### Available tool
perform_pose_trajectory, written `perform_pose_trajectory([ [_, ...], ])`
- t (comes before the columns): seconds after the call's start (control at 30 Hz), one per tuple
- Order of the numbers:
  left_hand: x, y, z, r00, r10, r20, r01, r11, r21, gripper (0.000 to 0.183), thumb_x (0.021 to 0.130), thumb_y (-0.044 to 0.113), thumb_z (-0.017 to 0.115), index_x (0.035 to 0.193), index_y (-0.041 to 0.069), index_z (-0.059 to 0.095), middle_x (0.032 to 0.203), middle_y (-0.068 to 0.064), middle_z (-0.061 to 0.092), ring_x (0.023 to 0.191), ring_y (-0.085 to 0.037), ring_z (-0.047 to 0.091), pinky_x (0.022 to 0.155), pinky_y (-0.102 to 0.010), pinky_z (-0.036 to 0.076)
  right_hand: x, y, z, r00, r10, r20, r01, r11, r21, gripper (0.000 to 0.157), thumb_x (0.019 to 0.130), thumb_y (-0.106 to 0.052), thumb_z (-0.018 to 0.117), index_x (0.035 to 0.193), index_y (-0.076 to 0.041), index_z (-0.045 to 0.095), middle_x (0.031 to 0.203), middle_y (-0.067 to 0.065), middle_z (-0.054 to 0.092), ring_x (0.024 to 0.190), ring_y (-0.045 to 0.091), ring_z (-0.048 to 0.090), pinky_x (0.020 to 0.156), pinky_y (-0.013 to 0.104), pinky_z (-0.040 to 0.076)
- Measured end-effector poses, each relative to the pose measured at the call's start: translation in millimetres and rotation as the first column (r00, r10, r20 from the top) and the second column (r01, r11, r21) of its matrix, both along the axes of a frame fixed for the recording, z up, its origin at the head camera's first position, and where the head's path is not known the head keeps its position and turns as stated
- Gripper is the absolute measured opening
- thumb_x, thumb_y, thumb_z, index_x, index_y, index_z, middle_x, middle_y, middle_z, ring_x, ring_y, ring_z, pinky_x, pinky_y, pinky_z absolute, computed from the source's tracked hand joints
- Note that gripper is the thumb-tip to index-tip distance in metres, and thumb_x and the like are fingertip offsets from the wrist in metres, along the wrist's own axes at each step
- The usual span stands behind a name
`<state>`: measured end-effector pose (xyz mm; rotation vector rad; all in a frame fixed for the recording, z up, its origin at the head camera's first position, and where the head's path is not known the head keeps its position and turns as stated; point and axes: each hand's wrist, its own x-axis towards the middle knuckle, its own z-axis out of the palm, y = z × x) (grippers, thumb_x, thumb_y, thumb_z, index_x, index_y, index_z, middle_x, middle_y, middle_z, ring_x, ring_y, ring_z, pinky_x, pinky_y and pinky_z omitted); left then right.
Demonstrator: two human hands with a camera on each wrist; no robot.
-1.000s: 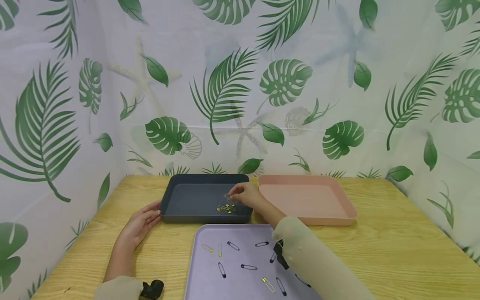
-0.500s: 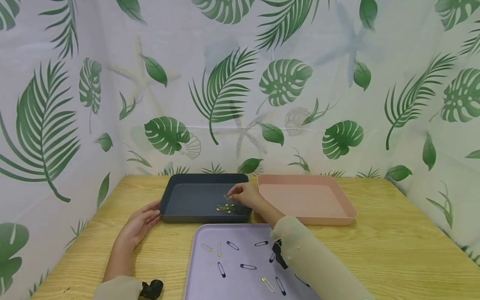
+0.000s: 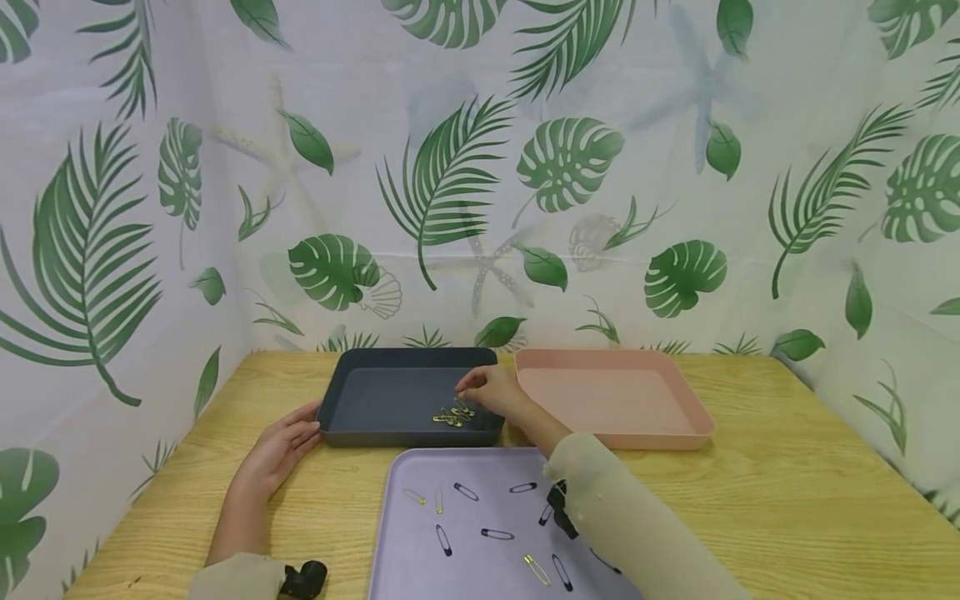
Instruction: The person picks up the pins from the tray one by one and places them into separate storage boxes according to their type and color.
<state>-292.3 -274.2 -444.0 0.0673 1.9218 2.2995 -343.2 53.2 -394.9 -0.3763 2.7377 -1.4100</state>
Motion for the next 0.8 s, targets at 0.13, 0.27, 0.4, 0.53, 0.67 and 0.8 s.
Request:
perform_pose_trajectory([
  [0.13, 0.7, 0.9, -0.1, 1.0, -0.006, -0.003, 0.006, 1.0, 0.007, 0.054, 0.096, 0.0, 0.041, 0.143, -0.006, 0.015, 0.145, -0.02, 0.02, 0.108, -0.006, 0.05, 0.096, -0.025, 0.036, 2.2, 2.4, 0.8, 1.0, 0.011, 0.003, -0.011, 1.0, 0.0, 0.006, 0.083, -0.006, 0.068, 0.088, -0.004, 0.069, 0.071, -0.002, 0.059, 0.056, 0.011, 0.048, 0.046, 0.021, 0.039],
  [0.27, 1.9, 0.9, 0.6, 1.0, -0.006, -0.004, 0.006, 1.0, 0.015, 0.054, 0.096, 0.0, 0.041, 0.143, -0.006, 0.015, 0.145, -0.02, 0.02, 0.106, -0.006, 0.051, 0.095, -0.024, 0.037, 6.3, 4.4, 3.4, 1.0, 0.029, -0.005, -0.029, 1.0, -0.003, 0.006, 0.082, -0.007, 0.068, 0.088, -0.004, 0.069, 0.07, -0.002, 0.059, 0.056, 0.01, 0.048, 0.045, 0.021, 0.038],
  [0.4, 2.2, 1.2, 1.0, 1.0, -0.011, -0.012, 0.011, 1.0, 0.008, 0.055, 0.096, 0.001, 0.042, 0.143, -0.007, 0.015, 0.145, -0.021, 0.019, 0.105, -0.005, 0.051, 0.096, -0.025, 0.037, 12.1, 8.0, 6.0, 0.999, 0.045, 0.004, -0.045, 0.999, 0.005, 0.006, 0.083, -0.008, 0.068, 0.088, -0.005, 0.069, 0.07, -0.001, 0.059, 0.057, 0.012, 0.047, 0.046, 0.022, 0.039],
  [0.53, 1.8, 1.0, 0.6, 1.0, -0.013, -0.015, 0.013, 1.0, 0.008, 0.055, 0.096, 0.002, 0.043, 0.143, -0.007, 0.015, 0.146, -0.022, 0.017, 0.106, -0.006, 0.051, 0.096, -0.025, 0.036, 21.6, 12.8, 8.4, 0.998, 0.061, 0.033, -0.062, 0.998, 0.03, 0.008, 0.084, -0.01, 0.067, 0.09, -0.006, 0.069, 0.079, -0.001, 0.061, 0.067, 0.017, 0.05, 0.054, 0.027, 0.045],
  [0.67, 1.3, 0.4, -0.2, 1.0, -0.014, -0.014, 0.015, 1.0, 0.008, 0.055, 0.096, 0.002, 0.042, 0.143, -0.006, 0.015, 0.146, -0.022, 0.016, 0.107, -0.006, 0.05, 0.097, -0.025, 0.035, 33.7, 18.1, 13.5, 0.997, 0.074, 0.033, -0.075, 0.995, 0.059, 0.009, 0.085, -0.013, 0.067, 0.091, -0.008, 0.069, 0.085, -0.002, 0.061, 0.076, 0.017, 0.052, 0.063, 0.031, 0.048],
  [0.8, 0.7, -0.4, -0.4, 1.0, -0.021, -0.014, 0.021, 1.0, 0.005, 0.056, 0.096, 0.003, 0.043, 0.143, -0.006, 0.014, 0.145, -0.019, 0.019, 0.107, -0.005, 0.05, 0.098, -0.026, 0.035, 44.8, 23.9, 18.0, 0.994, 0.103, -0.021, -0.101, 0.991, 0.088, 0.007, 0.084, -0.012, 0.068, 0.088, -0.007, 0.07, 0.082, -0.003, 0.061, 0.076, 0.015, 0.051, 0.063, 0.027, 0.046],
])
